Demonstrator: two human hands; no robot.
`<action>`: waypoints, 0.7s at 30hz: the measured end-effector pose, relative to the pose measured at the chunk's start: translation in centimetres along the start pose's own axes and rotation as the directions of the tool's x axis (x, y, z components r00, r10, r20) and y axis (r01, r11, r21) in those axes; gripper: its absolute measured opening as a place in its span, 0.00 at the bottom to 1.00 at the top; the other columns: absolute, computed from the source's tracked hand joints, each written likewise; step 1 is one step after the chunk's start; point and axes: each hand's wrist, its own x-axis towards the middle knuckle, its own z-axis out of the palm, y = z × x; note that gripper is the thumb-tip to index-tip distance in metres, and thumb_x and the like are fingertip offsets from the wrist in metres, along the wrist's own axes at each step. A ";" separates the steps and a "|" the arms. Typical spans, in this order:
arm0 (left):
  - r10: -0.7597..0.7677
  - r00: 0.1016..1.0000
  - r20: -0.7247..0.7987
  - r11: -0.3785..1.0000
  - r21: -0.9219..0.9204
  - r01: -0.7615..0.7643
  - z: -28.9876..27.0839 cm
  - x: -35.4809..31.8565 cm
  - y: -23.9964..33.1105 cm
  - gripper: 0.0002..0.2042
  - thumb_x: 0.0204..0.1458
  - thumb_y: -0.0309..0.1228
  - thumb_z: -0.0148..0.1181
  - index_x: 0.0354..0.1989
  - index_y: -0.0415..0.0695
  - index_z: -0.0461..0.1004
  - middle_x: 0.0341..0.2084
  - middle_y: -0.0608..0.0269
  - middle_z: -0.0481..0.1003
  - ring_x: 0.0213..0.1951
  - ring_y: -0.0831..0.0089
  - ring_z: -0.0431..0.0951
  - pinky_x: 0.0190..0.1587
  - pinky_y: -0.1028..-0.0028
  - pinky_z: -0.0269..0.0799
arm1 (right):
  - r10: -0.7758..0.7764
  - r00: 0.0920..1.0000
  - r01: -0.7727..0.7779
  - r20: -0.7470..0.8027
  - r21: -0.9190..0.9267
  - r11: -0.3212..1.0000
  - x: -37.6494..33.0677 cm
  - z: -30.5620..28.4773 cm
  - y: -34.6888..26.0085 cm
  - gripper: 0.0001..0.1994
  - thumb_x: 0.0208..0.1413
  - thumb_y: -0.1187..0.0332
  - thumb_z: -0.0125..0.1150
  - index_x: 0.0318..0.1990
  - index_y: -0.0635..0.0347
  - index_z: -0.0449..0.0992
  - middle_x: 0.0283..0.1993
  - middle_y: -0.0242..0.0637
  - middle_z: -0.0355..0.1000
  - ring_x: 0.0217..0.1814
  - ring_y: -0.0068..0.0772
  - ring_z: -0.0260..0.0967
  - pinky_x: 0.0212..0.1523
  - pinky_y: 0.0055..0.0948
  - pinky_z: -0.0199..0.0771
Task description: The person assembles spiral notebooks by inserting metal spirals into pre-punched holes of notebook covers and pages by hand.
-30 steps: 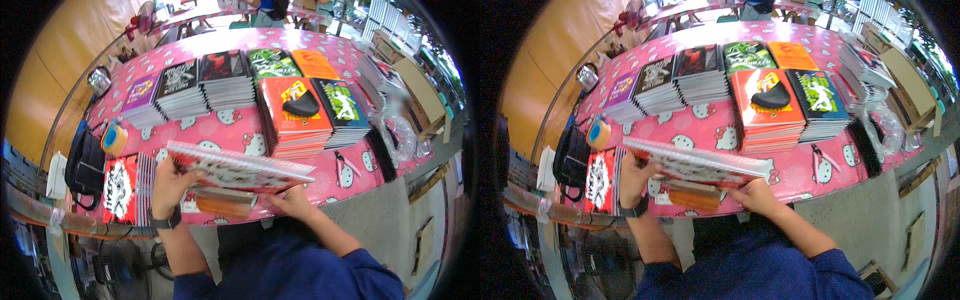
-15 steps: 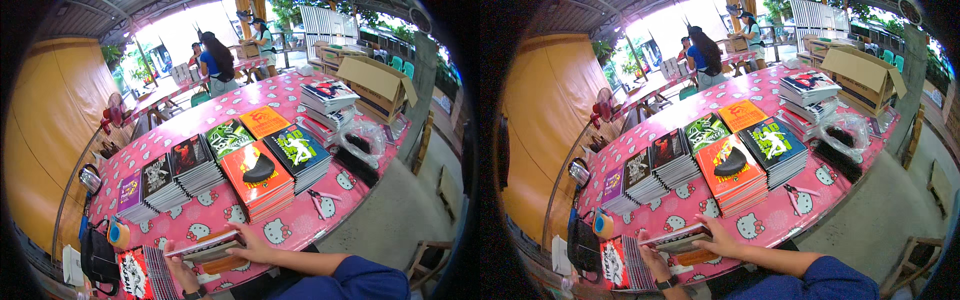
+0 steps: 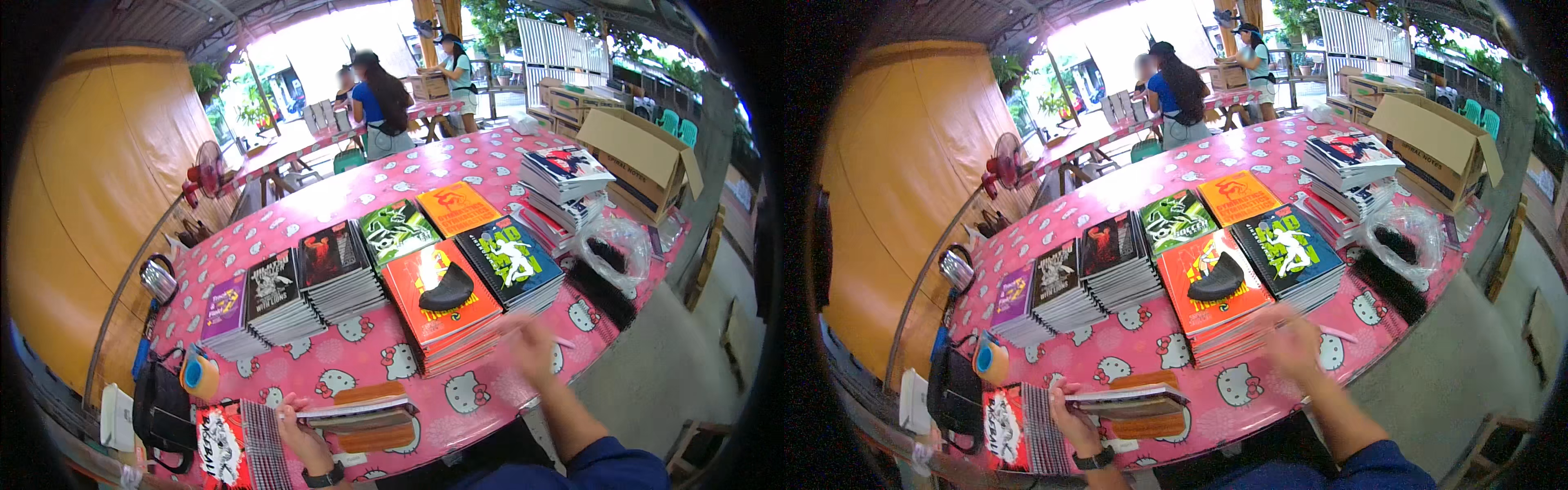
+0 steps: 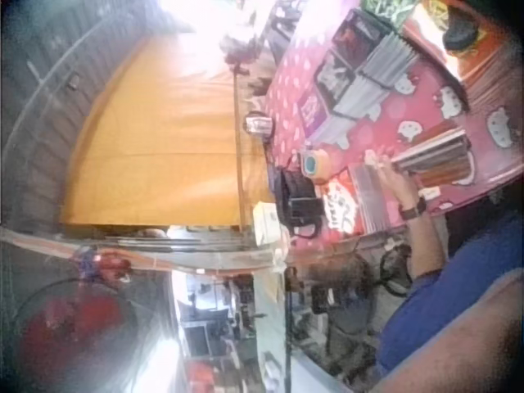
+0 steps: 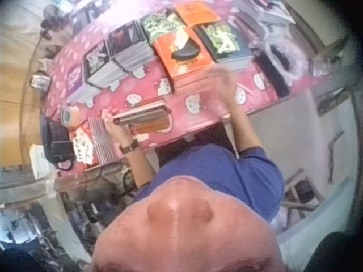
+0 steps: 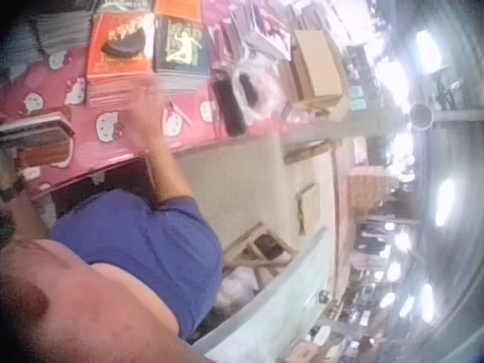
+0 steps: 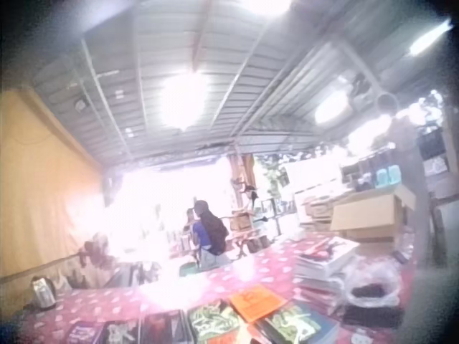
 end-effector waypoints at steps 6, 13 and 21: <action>-0.009 0.997 0.072 0.998 -0.058 0.013 0.9 0.0 -1.2 0.08 0.56 0.31 0.50 0.26 0.46 0.62 0.22 0.70 0.63 0.28 0.82 0.63 0.35 0.79 0.60 | -0.060 0.962 -0.217 -0.267 -0.878 0.426 6.4 -22.4 8.2 0.13 0.46 0.68 0.60 0.39 0.65 0.72 0.40 0.48 0.71 0.45 0.46 0.67 0.48 0.39 0.65; 0.352 0.915 0.196 0.816 0.415 -0.402 2.4 3.2 6.2 0.27 0.51 0.29 0.55 0.60 0.36 0.58 0.25 0.71 0.64 0.31 0.83 0.64 0.36 0.81 0.63 | 0.068 0.983 -0.169 -0.170 -0.985 -0.032 5.6 -23.3 12.8 0.23 0.38 0.62 0.68 0.42 0.62 0.71 0.43 0.48 0.67 0.49 0.51 0.62 0.49 0.44 0.63; 0.720 0.456 0.523 0.381 0.252 -0.890 12.0 2.6 16.2 0.40 0.41 0.32 0.64 0.65 0.41 0.50 0.38 0.60 0.73 0.39 0.73 0.71 0.41 0.74 0.65 | 0.092 0.993 -0.085 -0.077 -0.993 0.079 3.6 -24.5 12.5 0.23 0.36 0.73 0.66 0.45 0.62 0.68 0.45 0.50 0.64 0.50 0.54 0.59 0.51 0.43 0.61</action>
